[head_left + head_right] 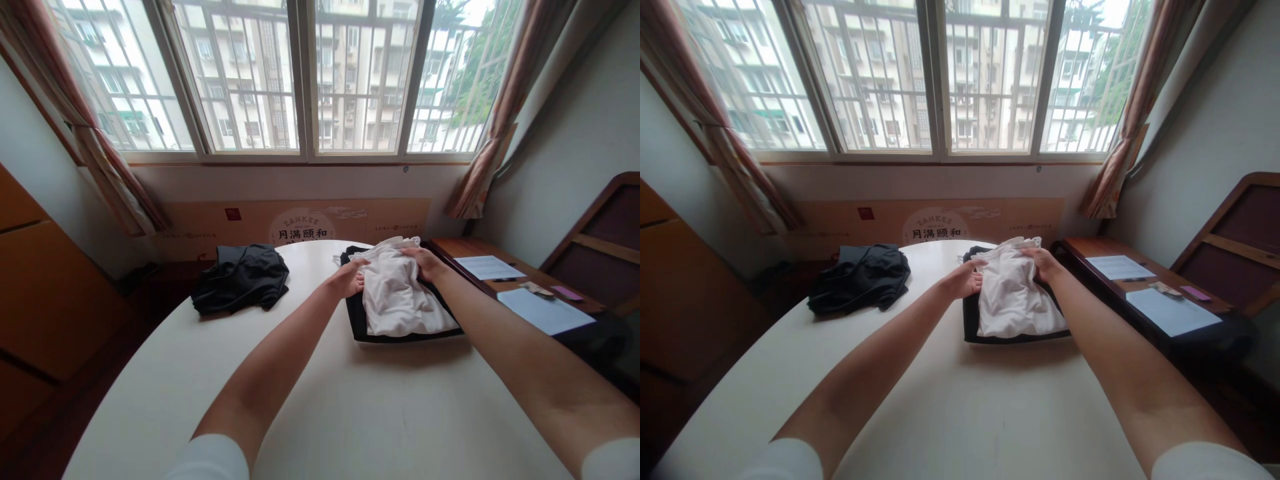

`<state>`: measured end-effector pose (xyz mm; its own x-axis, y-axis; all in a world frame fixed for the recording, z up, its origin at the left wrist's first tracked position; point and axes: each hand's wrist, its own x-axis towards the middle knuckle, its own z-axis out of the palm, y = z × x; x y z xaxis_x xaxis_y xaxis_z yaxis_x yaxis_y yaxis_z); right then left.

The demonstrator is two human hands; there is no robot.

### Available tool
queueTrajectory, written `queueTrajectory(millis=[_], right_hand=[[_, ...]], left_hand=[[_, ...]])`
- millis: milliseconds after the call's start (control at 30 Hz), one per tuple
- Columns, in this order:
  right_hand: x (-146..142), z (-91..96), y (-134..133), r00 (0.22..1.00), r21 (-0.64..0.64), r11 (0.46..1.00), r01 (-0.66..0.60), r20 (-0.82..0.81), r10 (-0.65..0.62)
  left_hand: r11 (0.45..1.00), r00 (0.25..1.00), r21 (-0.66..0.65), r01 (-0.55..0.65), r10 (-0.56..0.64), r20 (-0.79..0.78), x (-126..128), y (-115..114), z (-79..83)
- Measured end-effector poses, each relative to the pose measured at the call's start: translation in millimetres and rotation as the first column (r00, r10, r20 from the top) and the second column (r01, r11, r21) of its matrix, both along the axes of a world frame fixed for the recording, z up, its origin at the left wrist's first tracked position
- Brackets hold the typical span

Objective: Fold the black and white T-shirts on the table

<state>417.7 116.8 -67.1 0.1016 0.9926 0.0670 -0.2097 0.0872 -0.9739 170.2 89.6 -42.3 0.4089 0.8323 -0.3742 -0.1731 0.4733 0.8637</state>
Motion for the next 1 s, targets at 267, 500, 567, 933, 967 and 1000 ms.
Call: queueTrajectory(millis=[267, 500, 567, 933, 967, 1000], right_hand=[[4.2, 3.1, 6.6, 1.0, -0.004, 1.0, 0.007, -0.008, -0.007], [3.1, -13.0, 28.1, 0.935, -0.001, 0.96, 0.278, 0.23, -0.271], [4.5, -11.0, 33.7, 0.877, 0.02, 0.933, 0.358, 0.336, -0.344], [-74.3, -3.4, 3.2, 0.157, 0.161, 0.974, -0.159, 0.978, -0.136], [-82.3, -8.1, -1.5, 0.111, 0.088, 0.97, -0.226, 0.992, -0.065], [-87.0, -12.1, -5.0, 0.076, 0.041, 0.962, -0.269, 0.997, -0.021]], left_hand=[[0.955, 0.974, 0.195, -0.224, 0.217, 0.061, 31.8, 38.0, -8.9], [0.8, 0.803, 0.554, -0.231, 0.478, -0.355, 20.7, 2.3, -8.9], [0.774, 0.77, 0.614, -0.156, 0.485, -0.415, 13.4, -31.3, -8.0], [0.002, 0.565, 0.593, 0.805, 0.301, -0.768, -10.4, -150.7, -30.6], [-0.014, 0.561, 0.584, 0.812, 0.297, -0.773, -9.0, -146.9, -31.8], [-0.028, 0.562, 0.58, 0.814, 0.288, -0.776, -8.1, -144.0, -32.6]])
